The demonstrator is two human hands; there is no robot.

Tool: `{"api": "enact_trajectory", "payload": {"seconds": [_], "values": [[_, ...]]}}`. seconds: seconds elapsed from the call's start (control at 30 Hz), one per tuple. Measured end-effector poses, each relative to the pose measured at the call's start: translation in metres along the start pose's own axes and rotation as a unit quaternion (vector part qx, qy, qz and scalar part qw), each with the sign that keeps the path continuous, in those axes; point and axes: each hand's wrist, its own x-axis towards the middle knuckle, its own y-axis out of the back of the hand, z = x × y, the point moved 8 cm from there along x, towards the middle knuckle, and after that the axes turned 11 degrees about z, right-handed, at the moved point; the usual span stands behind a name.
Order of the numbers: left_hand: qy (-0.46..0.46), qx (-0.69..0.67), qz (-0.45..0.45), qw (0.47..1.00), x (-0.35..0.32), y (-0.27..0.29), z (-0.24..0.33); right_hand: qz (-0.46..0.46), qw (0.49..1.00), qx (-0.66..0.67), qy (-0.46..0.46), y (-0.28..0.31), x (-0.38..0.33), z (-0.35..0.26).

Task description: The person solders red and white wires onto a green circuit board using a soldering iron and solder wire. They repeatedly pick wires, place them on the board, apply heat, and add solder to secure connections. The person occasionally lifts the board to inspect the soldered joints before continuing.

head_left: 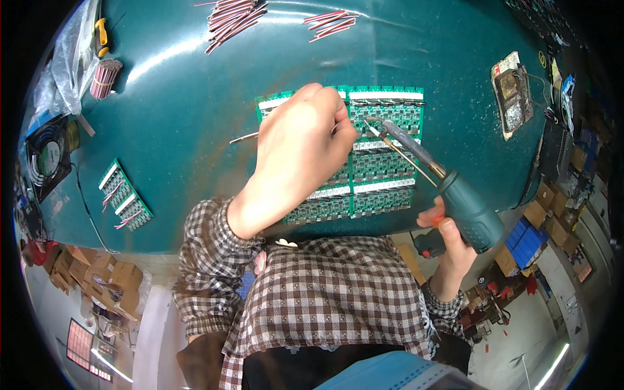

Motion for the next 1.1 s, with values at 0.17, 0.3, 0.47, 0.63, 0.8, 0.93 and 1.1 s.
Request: {"api": "enact_trajectory", "payload": {"seconds": [0.17, 0.3, 0.47, 0.63, 0.8, 0.93, 1.1], "values": [[-0.006, 0.003, -0.004, 1.0, -0.0023, 0.0002, 0.0005, 0.009, 0.998, -0.05, 0.026, -0.0015, -0.0004, 0.0003], [-0.007, -0.009, -0.005, 1.0, -0.0033, -0.0001, 0.0014, -0.006, 0.999, -0.038, 0.021, -0.0014, -0.0007, 0.0025], [0.007, -0.025, -0.02, 0.999, -0.004, -0.0001, 0.0018, -0.023, 1.0, -0.012, 0.008, -0.0034, -0.0005, 0.004], [0.01, -0.014, -0.002, 1.0, -0.0038, 0.0005, 0.0007, -0.018, 1.0, -0.008, 0.0, -0.0042, -0.0011, 0.0038], [0.011, -0.014, -0.017, 1.0, -0.0046, -0.0011, -0.0002, -0.02, 1.0, 0.002, -0.002, -0.0046, -0.0015, 0.0057], [0.011, -0.008, -0.026, 1.0, -0.0045, -0.0016, 0.0006, -0.014, 1.0, -0.01, 0.0, -0.0052, -0.0024, 0.0044], [0.004, -0.013, -0.015, 1.0, -0.0038, -0.0007, 0.0013, -0.015, 1.0, -0.008, 0.003, -0.0059, -0.0025, 0.0038]]}}
